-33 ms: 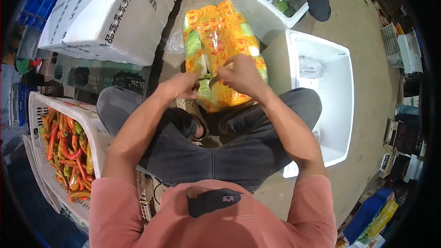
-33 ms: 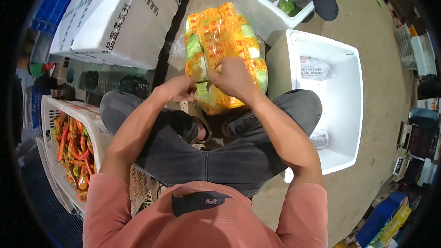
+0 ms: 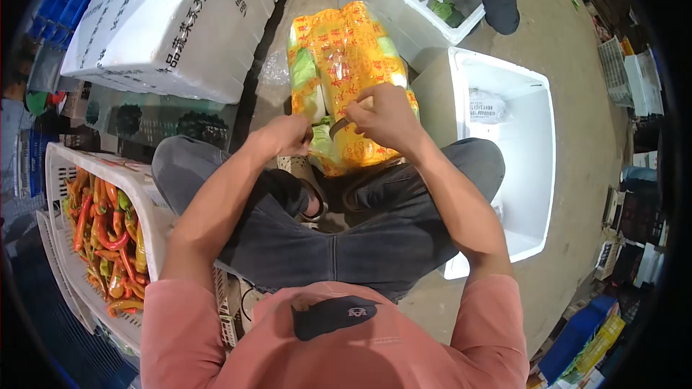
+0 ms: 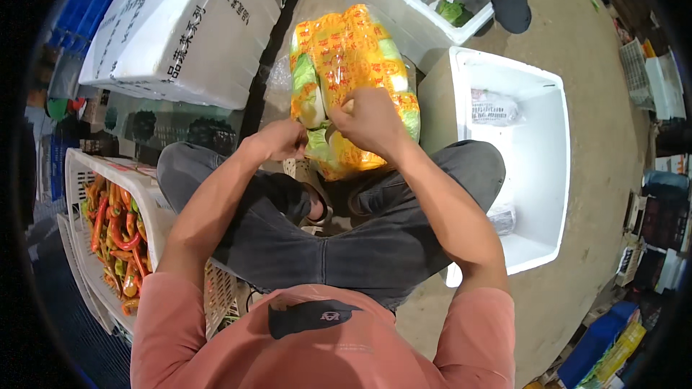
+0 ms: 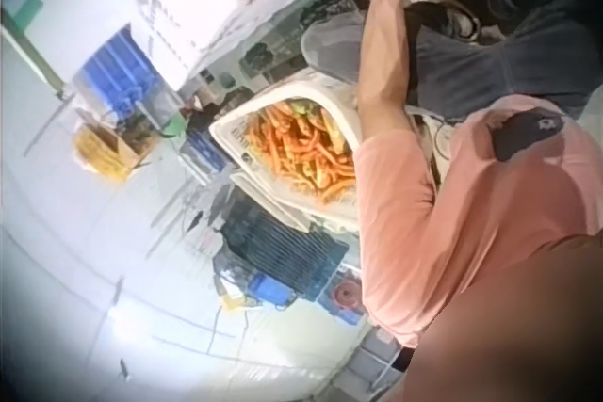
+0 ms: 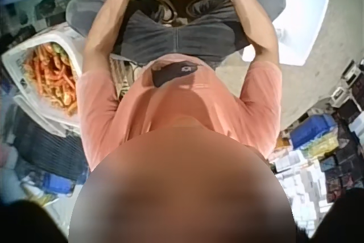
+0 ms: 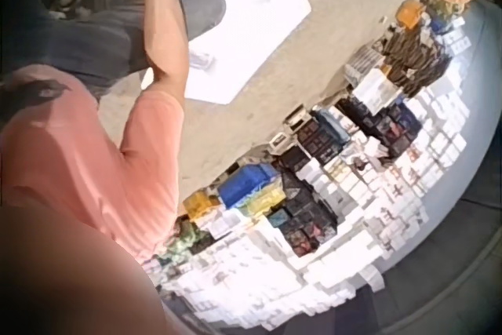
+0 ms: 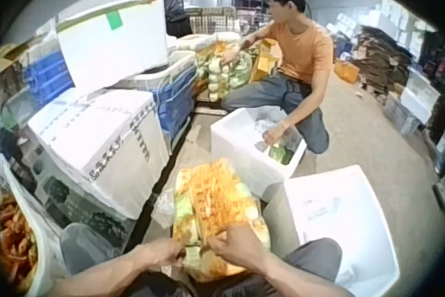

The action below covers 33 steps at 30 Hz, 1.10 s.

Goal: Unpacking Napa cabbages from a large plastic bag and carefully packing them into styrofoam boxes for distribution.

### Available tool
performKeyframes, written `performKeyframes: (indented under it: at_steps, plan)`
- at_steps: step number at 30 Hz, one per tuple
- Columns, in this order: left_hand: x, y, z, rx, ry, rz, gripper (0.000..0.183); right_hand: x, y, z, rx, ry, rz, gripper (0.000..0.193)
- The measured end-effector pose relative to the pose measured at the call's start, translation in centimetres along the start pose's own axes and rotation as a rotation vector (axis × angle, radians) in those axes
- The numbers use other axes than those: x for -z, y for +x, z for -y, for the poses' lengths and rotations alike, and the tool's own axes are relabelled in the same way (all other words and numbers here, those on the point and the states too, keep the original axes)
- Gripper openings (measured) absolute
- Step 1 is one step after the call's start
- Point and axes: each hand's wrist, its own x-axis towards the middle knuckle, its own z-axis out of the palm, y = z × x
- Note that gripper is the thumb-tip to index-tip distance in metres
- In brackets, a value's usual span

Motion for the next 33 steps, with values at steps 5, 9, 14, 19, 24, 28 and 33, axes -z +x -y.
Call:
performKeyframes:
  at_steps: [5,9,14,19,24,28,33]
  plan:
    - [-2.2,-0.1,-0.2,-0.135,-0.118,-0.280,0.044,-0.6,0.2,-0.6,0.164,-0.225,-0.062,0.029]
    - [-5.6,1.8,-2.2,0.200,-0.482,-0.202,0.051,-1.3,2.2,-1.9,0.106,-0.065,-0.254,0.029]
    - [-7.8,1.4,-2.2,0.256,-0.181,-0.343,0.030,-2.0,2.8,-3.0,0.126,-0.212,-0.132,0.032]
    - [-6.8,0.0,-3.8,0.224,-0.243,-0.320,0.018,-2.9,1.8,-4.3,0.067,-0.186,0.038,0.032]
    - [-6.3,-1.0,-2.5,0.143,-0.223,-0.264,0.011,-3.1,0.7,-2.5,0.018,-0.213,0.072,0.037]
    - [-6.2,-1.6,-2.4,0.082,-0.133,-0.246,0.011,-4.5,-0.8,-3.4,0.050,-0.328,0.144,0.035]
    - [-6.3,-1.6,-1.2,0.044,-0.136,-0.162,0.009,-4.6,-2.0,-3.3,0.028,-0.236,0.181,0.037]
